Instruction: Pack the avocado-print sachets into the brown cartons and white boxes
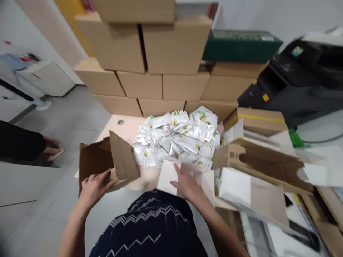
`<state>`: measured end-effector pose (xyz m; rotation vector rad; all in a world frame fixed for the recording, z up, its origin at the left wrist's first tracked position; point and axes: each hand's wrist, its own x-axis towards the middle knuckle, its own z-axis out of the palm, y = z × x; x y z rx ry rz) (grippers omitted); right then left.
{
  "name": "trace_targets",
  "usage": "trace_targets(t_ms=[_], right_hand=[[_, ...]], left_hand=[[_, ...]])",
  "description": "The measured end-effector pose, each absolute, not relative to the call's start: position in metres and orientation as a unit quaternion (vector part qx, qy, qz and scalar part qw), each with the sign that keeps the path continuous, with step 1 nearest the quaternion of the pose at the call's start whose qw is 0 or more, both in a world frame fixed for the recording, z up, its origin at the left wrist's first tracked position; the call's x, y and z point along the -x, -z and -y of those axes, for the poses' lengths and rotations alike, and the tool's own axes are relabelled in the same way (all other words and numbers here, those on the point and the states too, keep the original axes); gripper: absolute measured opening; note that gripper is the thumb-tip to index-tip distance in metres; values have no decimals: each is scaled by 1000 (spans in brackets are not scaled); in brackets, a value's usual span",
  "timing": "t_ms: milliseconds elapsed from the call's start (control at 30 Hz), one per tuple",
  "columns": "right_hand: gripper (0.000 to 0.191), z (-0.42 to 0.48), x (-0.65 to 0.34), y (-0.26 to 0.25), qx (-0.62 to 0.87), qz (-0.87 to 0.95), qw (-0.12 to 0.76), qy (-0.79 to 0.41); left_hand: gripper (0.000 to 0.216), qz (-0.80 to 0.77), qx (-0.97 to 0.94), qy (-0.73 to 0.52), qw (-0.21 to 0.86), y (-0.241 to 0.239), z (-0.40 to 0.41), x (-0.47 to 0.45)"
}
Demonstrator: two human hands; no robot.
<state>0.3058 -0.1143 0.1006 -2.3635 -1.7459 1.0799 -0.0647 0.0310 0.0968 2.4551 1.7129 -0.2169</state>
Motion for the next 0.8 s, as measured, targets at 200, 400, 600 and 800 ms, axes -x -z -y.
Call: trace_targets(t_ms=[200, 400, 600, 800], right_hand=[[69, 124, -307, -82, 725, 499, 173, -441], [58, 120, -314, -68, 707, 418, 336, -461], [45, 150, -342, -117, 687, 347, 469, -433], [30, 157, -406, -184, 693, 253, 654, -167]], left_hand=[[42, -535, -839, 69, -71, -96, 5, 50], [55, -519, -847, 5, 112, -82, 21, 53], [58, -544, -782, -38, 302, -73, 16, 69], [73, -589, -773, 70, 224, -58, 8, 57]])
